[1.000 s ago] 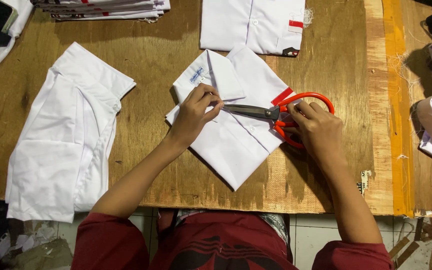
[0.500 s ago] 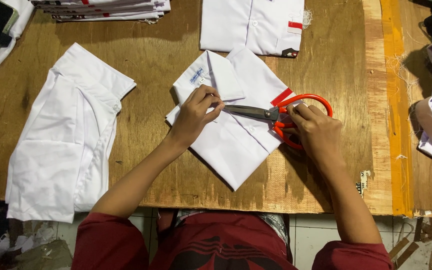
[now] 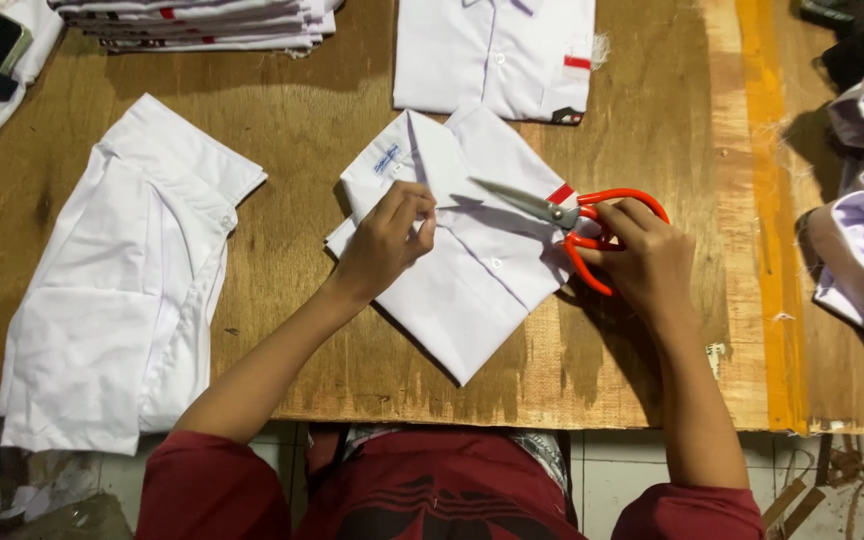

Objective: The person folds a white shirt on a wooden table, smoothing the fabric and adjusting the collar. They then use red-handled scissors to trim loose threads from the shirt's collar and sleeve before folding it again.

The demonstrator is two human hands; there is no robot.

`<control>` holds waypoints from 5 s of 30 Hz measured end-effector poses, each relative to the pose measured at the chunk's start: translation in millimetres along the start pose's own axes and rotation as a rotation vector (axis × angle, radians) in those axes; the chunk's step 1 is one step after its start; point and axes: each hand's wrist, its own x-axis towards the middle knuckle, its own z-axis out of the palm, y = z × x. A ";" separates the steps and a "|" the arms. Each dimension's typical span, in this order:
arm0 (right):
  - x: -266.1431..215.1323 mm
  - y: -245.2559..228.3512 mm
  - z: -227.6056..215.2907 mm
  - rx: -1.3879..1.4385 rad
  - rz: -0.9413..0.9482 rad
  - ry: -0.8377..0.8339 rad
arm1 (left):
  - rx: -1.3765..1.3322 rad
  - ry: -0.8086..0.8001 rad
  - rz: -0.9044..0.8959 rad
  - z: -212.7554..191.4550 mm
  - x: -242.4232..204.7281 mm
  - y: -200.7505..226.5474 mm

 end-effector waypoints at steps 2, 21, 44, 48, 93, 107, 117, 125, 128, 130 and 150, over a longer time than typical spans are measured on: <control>4.4 0.3 -10.4 -0.002 0.069 0.037 | 0.062 0.018 0.056 5.8 -1.9 -5.3; -24.0 103.2 -38.6 -0.053 0.886 -0.230 | 0.018 -0.224 0.362 -7.6 7.7 44.9; 6.3 12.5 2.7 0.338 0.265 0.077 | 0.399 -0.254 -0.764 -47.7 15.2 -18.2; 7.1 -18.9 19.2 0.394 0.276 -0.062 | 0.241 -0.399 -0.914 -53.3 15.8 -23.7; 9.7 -17.5 -41.7 0.972 0.734 -0.752 | -0.332 -1.011 -0.781 -123.0 58.3 39.6; 22.7 -31.2 -26.2 1.030 0.529 -0.476 | -0.710 -0.583 -0.959 -96.2 53.8 60.7; 132.5 13.5 13.3 1.106 0.262 0.112 | -0.676 0.121 -0.554 4.0 97.9 -112.3; 232.5 72.3 109.3 1.055 0.338 0.194 | -0.393 0.291 -0.482 43.2 179.8 -200.0; 240.5 75.7 125.4 1.034 0.487 0.168 | -0.318 0.315 -0.460 62.9 183.9 -228.9; 235.8 90.2 150.4 1.023 0.620 0.109 | -0.286 0.319 -0.446 79.6 170.2 -249.6; 23.6 -10.6 91.9 0.234 -0.085 -0.083 | 0.395 -0.397 -0.473 -10.0 9.6 -60.6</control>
